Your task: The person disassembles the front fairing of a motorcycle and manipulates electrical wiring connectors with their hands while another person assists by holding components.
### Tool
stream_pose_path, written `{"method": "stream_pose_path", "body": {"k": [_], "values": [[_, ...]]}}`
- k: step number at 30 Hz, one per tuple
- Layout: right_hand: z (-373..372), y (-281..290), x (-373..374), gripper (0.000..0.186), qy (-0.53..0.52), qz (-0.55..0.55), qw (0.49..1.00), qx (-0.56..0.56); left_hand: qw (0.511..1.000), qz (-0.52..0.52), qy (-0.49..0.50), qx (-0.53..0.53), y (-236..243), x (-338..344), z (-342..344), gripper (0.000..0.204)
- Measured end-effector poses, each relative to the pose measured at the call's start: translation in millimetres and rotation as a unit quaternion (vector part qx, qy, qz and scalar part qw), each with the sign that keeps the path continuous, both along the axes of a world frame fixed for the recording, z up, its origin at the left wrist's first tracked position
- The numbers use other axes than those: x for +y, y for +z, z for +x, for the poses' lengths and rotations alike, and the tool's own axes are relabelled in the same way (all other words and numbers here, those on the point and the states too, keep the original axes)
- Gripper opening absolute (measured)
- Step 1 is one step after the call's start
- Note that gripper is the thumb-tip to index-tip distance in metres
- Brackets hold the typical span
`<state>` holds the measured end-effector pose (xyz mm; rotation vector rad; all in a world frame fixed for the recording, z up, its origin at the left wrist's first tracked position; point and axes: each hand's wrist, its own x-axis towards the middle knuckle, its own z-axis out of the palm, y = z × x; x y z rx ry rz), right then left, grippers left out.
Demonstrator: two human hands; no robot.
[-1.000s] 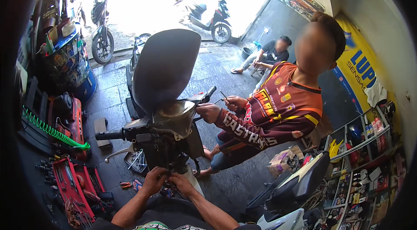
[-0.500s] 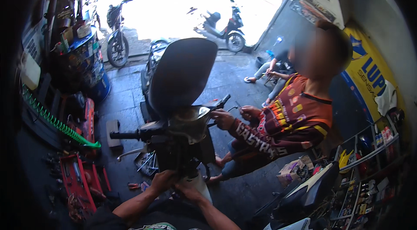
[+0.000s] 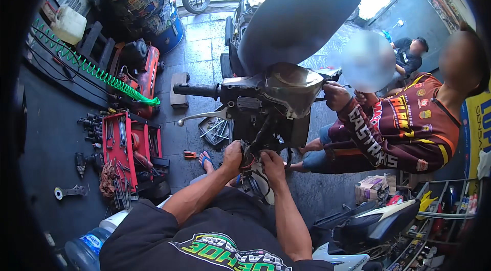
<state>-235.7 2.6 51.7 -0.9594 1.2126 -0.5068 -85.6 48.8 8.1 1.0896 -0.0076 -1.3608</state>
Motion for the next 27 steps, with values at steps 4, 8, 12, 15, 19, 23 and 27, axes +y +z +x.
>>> {"method": "stream_pose_path", "body": {"k": [4, 8, 12, 15, 19, 23, 27], "values": [[13.7, 6.8, 8.4, 0.023, 0.066, -0.097, 0.993, 0.027, 1.000, -0.025, -0.004, 0.018, 13.4, 2.0, 2.3, 0.028], [20.5, 25.1, 14.3, 0.020, 0.132, -0.106, 0.982, 0.080, 0.996, -0.067, 0.006, -0.057, -10.9, 4.0, 2.2, 0.026], [7.2, 13.7, 19.0, 0.017, 0.101, -0.065, 0.990, 0.077, 0.993, -0.076, -0.086, -0.040, -6.3, 1.4, 11.0, 0.025], [6.1, 13.9, 21.2, 0.016, 0.086, -0.076, 0.991, 0.061, 0.981, -0.112, -0.138, -0.073, 2.7, 5.3, 16.5, 0.028], [7.4, 11.7, 23.7, 0.015, 0.068, -0.049, 0.996, 0.035, 0.969, -0.167, -0.121, -0.135, 26.7, 5.4, 8.5, 0.024], [9.7, 21.6, 25.4, 0.014, 0.108, -0.065, 0.990, 0.065, 0.938, -0.094, -0.091, -0.321, -0.2, -3.4, 16.8, 0.016], [4.3, 14.1, 26.9, 0.013, 0.113, -0.062, 0.990, 0.052, 0.957, -0.110, -0.018, -0.267, 4.3, -17.7, 19.9, 0.014]]}}
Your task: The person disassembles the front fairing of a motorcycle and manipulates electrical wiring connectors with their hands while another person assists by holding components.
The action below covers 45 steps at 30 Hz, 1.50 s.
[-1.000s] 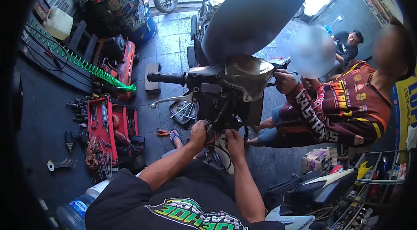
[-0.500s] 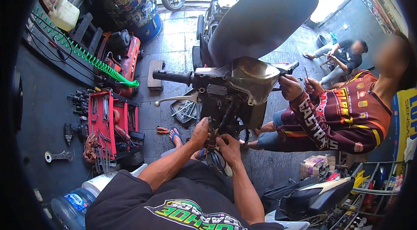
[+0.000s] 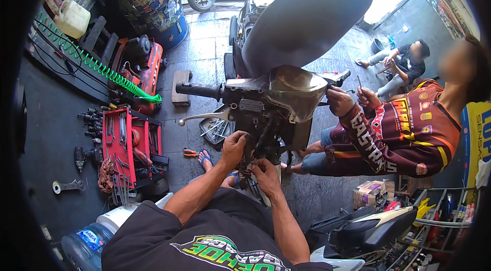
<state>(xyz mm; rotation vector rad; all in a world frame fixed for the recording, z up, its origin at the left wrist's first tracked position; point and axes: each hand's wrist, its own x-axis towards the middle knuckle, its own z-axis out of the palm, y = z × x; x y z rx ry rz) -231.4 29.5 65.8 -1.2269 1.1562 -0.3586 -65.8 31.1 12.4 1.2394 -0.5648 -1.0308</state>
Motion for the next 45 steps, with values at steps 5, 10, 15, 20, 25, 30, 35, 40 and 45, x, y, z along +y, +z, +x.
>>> {"method": "stream_pose_path", "body": {"k": [5, 10, 15, 20, 25, 30, 35, 40, 45], "values": [[-4.6, 2.8, 1.8, 0.012, -0.032, 0.039, 0.999, 0.001, 0.973, -0.040, -0.111, 0.196, 29.1, 3.6, -0.1, 0.009], [-10.1, -3.7, -0.1, 0.012, -0.046, 0.056, 0.997, 0.009, 0.989, 0.013, -0.124, -0.078, 51.3, -0.3, 8.7, 0.017], [-8.1, 4.4, -0.9, 0.011, -0.017, 0.045, 0.999, -0.024, 0.996, 0.061, 0.009, 0.064, 14.8, -18.9, 21.1, 0.031], [-15.5, -1.1, -7.5, 0.009, -0.008, 0.027, 0.999, -0.030, 0.920, 0.073, -0.202, -0.326, 49.6, -3.6, 9.7, 0.031], [-13.4, -6.3, -14.1, 0.012, -0.036, 0.027, 0.998, -0.045, 0.896, 0.003, -0.230, -0.379, 30.4, -1.3, 10.5, 0.033], [16.2, -31.7, -35.2, 0.019, -0.197, 0.083, 0.962, -0.171, 0.932, 0.011, -0.225, -0.284, 27.0, -1.5, -4.8, 0.036], [46.1, -27.9, -36.6, 0.018, -0.217, 0.028, 0.963, -0.158, 0.992, 0.051, -0.045, -0.110, 14.0, 13.5, -37.0, 0.036], [59.1, -22.7, -29.6, 0.019, -0.244, 0.105, 0.932, -0.246, 0.929, 0.066, 0.075, 0.355, 6.8, 16.0, -35.7, 0.021], [57.6, -23.2, -31.3, 0.018, -0.254, 0.204, 0.886, -0.330, 0.868, 0.059, 0.093, 0.484, 38.2, 15.9, -27.9, 0.023]]}}
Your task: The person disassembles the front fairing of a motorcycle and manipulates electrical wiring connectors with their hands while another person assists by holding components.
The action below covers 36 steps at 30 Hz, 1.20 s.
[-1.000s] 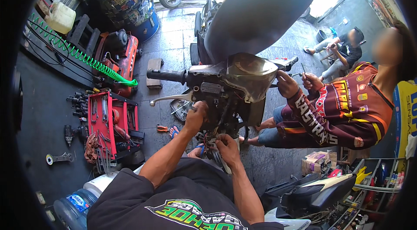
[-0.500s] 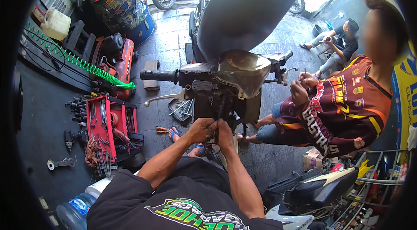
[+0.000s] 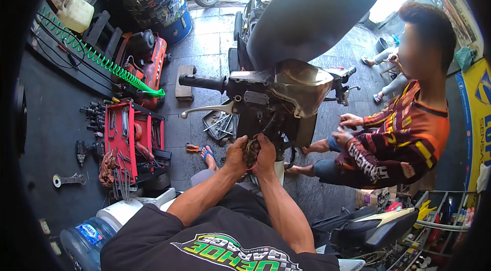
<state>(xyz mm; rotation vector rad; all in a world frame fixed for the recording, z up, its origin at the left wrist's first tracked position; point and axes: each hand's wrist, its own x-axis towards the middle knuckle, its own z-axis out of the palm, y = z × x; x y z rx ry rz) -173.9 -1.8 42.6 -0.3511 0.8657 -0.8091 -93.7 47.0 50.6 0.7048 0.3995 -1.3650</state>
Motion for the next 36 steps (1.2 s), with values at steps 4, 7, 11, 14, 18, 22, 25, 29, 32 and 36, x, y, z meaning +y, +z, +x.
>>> {"method": "stream_pose_path", "body": {"k": [4, 7, 11, 14, 18, 22, 25, 29, 32, 36], "values": [[-1.4, 11.9, 0.5, 0.020, 0.034, 0.032, 0.999, -0.022, 0.998, -0.041, -0.028, 0.036, -3.2, 4.5, 7.6, 0.027], [-2.1, 11.8, -1.1, 0.022, 0.037, 0.043, 0.996, -0.067, 0.999, -0.027, -0.005, 0.029, 6.9, 5.4, 6.8, 0.039], [4.4, 20.7, -1.2, 0.023, 0.034, 0.050, 0.996, -0.065, 0.996, -0.030, 0.024, 0.077, -0.8, 4.9, 13.2, 0.046], [9.3, 22.9, 0.3, 0.023, 0.012, 0.052, 0.997, -0.052, 0.994, -0.010, 0.046, 0.101, 20.8, 3.7, 17.3, 0.044], [-5.8, -8.0, -8.0, 0.023, -0.007, 0.059, 0.966, -0.252, 0.965, 0.012, 0.107, 0.238, -9.0, 6.7, 44.9, 0.042], [-1.8, -16.5, -3.8, 0.025, -0.015, 0.034, 0.982, -0.186, 0.969, -0.152, 0.133, 0.139, 33.2, -14.4, 67.8, 0.044], [-4.0, -0.5, -0.9, 0.026, -0.026, 0.074, 0.995, -0.060, 0.989, 0.036, 0.031, -0.138, -8.1, -13.2, 69.9, 0.043], [-31.6, -6.9, -9.3, 0.022, 0.025, 0.031, 0.995, 0.087, 0.728, 0.339, -0.216, -0.556, -102.7, 43.3, 98.5, 0.053], [-46.7, -23.7, -9.9, 0.020, 0.114, -0.011, 0.988, 0.106, 0.567, 0.445, -0.200, -0.664, -200.1, 106.5, 94.6, 0.048], [-50.4, -15.7, 3.3, 0.021, 0.188, -0.036, 0.964, 0.185, 0.582, 0.427, -0.366, -0.587, -196.1, 129.7, 91.3, 0.046]]}}
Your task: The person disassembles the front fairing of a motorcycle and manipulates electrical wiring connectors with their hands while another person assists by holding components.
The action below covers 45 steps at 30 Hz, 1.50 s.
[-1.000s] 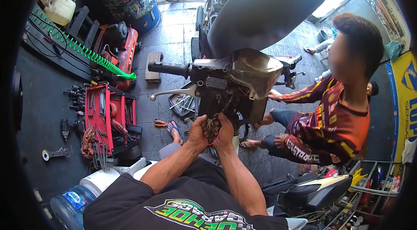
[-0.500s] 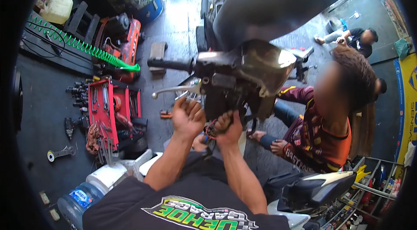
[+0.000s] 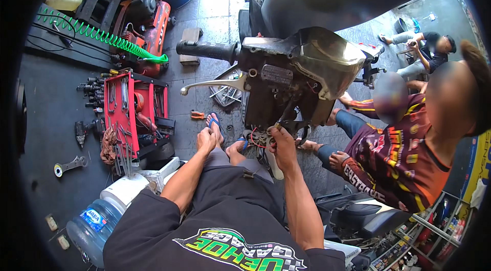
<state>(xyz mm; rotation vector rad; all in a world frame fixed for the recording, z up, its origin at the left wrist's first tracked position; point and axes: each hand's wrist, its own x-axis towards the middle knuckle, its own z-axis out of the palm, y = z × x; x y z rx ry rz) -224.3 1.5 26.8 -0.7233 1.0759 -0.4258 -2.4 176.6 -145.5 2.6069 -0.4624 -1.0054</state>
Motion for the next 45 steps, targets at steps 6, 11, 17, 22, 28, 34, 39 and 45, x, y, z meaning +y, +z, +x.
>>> {"method": "stream_pose_path", "body": {"k": [6, 11, 17, 22, 28, 34, 39, 45], "values": [[-10.9, 12.7, 7.1, 0.031, -0.064, 0.071, 0.991, -0.092, 0.993, 0.090, -0.074, 0.004, 24.3, -11.6, -18.3, 0.057], [-22.7, -20.1, 7.9, 0.038, 0.044, 0.039, 0.996, -0.067, 0.984, 0.085, -0.152, 0.040, -16.4, 0.0, -31.0, 0.074], [-14.7, -11.1, 14.1, 0.024, 0.053, -0.002, 0.999, 0.000, 0.980, 0.100, -0.139, 0.100, 65.0, -38.6, -30.4, 0.033], [-12.5, -19.2, 12.7, 0.017, 0.092, -0.038, 0.994, 0.034, 0.912, -0.370, -0.166, -0.064, 73.4, -49.1, -50.3, 0.022], [-10.2, -14.7, 12.8, 0.018, 0.105, -0.063, 0.991, 0.063, 0.836, -0.483, -0.252, 0.061, 126.7, -76.5, -59.5, 0.023], [-15.2, -2.1, 11.8, 0.016, 0.098, -0.048, 0.990, 0.093, 0.842, -0.366, -0.170, 0.358, 126.8, -100.5, -50.9, 0.020], [-25.5, -5.4, 10.6, 0.016, 0.101, -0.066, 0.990, 0.073, 0.801, -0.317, -0.204, 0.465, 136.7, -122.1, -40.5, 0.013], [-19.9, 12.5, 0.3, 0.014, 0.107, -0.061, 0.988, 0.097, 0.815, -0.254, -0.288, 0.434, 130.1, -144.4, -34.2, 0.017]]}}
